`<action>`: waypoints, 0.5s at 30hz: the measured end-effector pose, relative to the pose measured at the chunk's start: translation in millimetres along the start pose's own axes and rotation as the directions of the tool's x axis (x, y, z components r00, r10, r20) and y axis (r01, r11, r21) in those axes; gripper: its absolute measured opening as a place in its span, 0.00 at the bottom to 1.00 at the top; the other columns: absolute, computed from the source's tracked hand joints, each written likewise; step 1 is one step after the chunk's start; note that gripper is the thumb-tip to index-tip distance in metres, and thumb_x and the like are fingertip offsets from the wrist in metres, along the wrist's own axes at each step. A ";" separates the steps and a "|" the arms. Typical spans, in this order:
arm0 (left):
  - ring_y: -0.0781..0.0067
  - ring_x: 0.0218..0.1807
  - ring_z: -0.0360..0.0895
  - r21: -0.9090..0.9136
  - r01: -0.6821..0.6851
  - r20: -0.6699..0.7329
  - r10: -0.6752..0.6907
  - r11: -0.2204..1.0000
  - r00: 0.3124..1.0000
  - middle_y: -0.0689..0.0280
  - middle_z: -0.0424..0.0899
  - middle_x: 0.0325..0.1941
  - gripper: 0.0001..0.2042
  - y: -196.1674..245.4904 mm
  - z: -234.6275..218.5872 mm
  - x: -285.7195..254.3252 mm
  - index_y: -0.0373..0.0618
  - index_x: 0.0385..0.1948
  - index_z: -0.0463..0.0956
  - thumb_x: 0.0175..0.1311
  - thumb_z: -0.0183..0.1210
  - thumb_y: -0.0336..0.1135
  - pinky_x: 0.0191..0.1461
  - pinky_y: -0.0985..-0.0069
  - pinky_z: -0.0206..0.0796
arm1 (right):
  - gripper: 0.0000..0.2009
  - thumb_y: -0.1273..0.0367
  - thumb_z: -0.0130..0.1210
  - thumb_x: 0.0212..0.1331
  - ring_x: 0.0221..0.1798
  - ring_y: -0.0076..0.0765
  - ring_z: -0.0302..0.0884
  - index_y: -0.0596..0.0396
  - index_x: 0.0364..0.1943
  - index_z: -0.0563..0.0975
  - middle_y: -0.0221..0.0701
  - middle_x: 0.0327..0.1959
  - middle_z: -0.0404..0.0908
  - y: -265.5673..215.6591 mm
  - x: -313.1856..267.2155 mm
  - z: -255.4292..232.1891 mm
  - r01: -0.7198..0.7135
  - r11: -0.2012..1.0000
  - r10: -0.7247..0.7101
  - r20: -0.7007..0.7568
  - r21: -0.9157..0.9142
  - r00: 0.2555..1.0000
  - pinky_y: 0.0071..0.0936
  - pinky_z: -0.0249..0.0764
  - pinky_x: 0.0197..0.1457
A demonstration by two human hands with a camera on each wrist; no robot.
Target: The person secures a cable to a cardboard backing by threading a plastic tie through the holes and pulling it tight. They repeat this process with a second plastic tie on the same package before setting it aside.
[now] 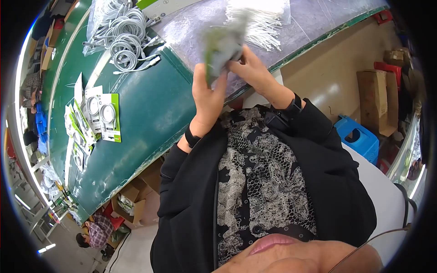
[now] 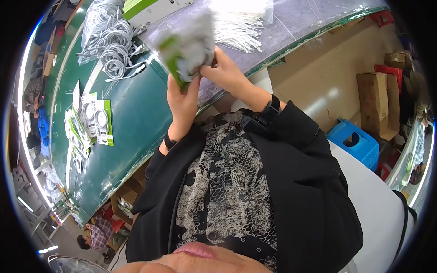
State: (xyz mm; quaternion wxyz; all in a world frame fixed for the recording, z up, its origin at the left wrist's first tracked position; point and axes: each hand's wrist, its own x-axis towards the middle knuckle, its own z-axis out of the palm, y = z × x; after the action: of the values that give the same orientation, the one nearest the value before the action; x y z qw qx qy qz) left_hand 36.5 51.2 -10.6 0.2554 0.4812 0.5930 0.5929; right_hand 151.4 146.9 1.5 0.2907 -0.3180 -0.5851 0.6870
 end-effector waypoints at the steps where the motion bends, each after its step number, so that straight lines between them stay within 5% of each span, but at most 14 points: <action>1: 0.70 0.50 0.73 -0.002 -0.003 0.007 0.003 1.000 1.000 0.60 0.76 0.49 0.22 -1.7 0.7 0.2 0.38 0.55 0.60 0.60 0.55 0.19 0.51 0.73 0.67 | 0.18 0.70 0.58 0.58 0.47 0.21 0.69 0.58 0.53 0.70 0.26 0.45 0.74 -3.6 -1.6 -0.2 -0.032 0.996 0.031 0.015 0.079 0.999 0.23 0.68 0.52; 4: 0.72 0.49 0.73 0.366 -0.368 0.039 0.381 0.855 0.924 0.60 0.77 0.45 0.21 4.6 4.7 6.2 0.39 0.53 0.62 0.58 0.55 0.17 0.49 0.75 0.67 | 0.18 0.72 0.57 0.58 0.47 0.23 0.70 0.58 0.52 0.69 0.27 0.45 0.74 -12.3 -4.8 4.2 -0.087 0.969 0.080 0.041 0.230 0.996 0.23 0.68 0.51; 5: 0.72 0.49 0.73 0.361 -0.375 0.042 0.386 0.854 0.921 0.60 0.77 0.45 0.21 4.5 7.8 8.0 0.39 0.53 0.62 0.58 0.55 0.17 0.49 0.75 0.67 | 0.18 0.72 0.57 0.58 0.47 0.23 0.69 0.57 0.52 0.69 0.27 0.44 0.73 -6.5 -4.3 8.3 -0.038 0.965 0.042 -0.007 0.258 0.999 0.23 0.68 0.51; 8: 0.74 0.47 0.72 -0.019 -0.170 -0.257 0.160 0.985 0.953 0.63 0.76 0.45 0.20 3.5 19.5 4.8 0.40 0.52 0.62 0.58 0.56 0.18 0.48 0.77 0.66 | 0.19 0.73 0.57 0.57 0.47 0.24 0.69 0.57 0.53 0.67 0.27 0.43 0.72 2.4 -6.8 18.5 0.050 0.949 -0.019 -0.100 0.311 0.995 0.23 0.68 0.51; 9: 0.74 0.47 0.72 -0.019 -0.168 -0.255 0.158 0.986 0.954 0.63 0.76 0.45 0.20 4.4 20.7 3.3 0.40 0.52 0.62 0.58 0.56 0.18 0.48 0.77 0.66 | 0.19 0.73 0.57 0.57 0.47 0.24 0.69 0.57 0.52 0.66 0.27 0.43 0.72 -0.5 -7.8 20.2 0.052 0.955 -0.014 -0.128 0.293 0.992 0.23 0.68 0.51; 12: 0.76 0.47 0.72 -0.389 0.002 -0.223 -0.096 0.921 0.970 0.65 0.75 0.46 0.20 8.0 21.9 -0.5 0.40 0.53 0.61 0.59 0.56 0.19 0.49 0.78 0.66 | 0.19 0.74 0.56 0.57 0.48 0.24 0.69 0.56 0.52 0.65 0.27 0.43 0.71 -2.8 -9.1 24.2 0.051 0.965 -0.004 -0.184 0.256 0.983 0.23 0.68 0.51; 15: 0.77 0.49 0.71 -0.393 0.010 -0.225 -0.107 0.919 0.968 0.65 0.75 0.47 0.19 -3.8 20.4 -6.9 0.39 0.53 0.61 0.61 0.55 0.19 0.50 0.79 0.65 | 0.18 0.74 0.56 0.58 0.48 0.24 0.69 0.57 0.51 0.64 0.28 0.44 0.72 10.1 -11.4 30.3 0.124 0.991 -0.110 -0.242 0.042 0.964 0.23 0.68 0.51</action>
State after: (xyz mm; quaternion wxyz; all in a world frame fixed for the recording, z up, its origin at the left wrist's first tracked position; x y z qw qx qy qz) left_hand 56.1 55.1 -19.5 0.2893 0.3268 0.5045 0.7450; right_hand 134.7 117.9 -4.0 0.4080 -0.3550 -0.5438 0.6417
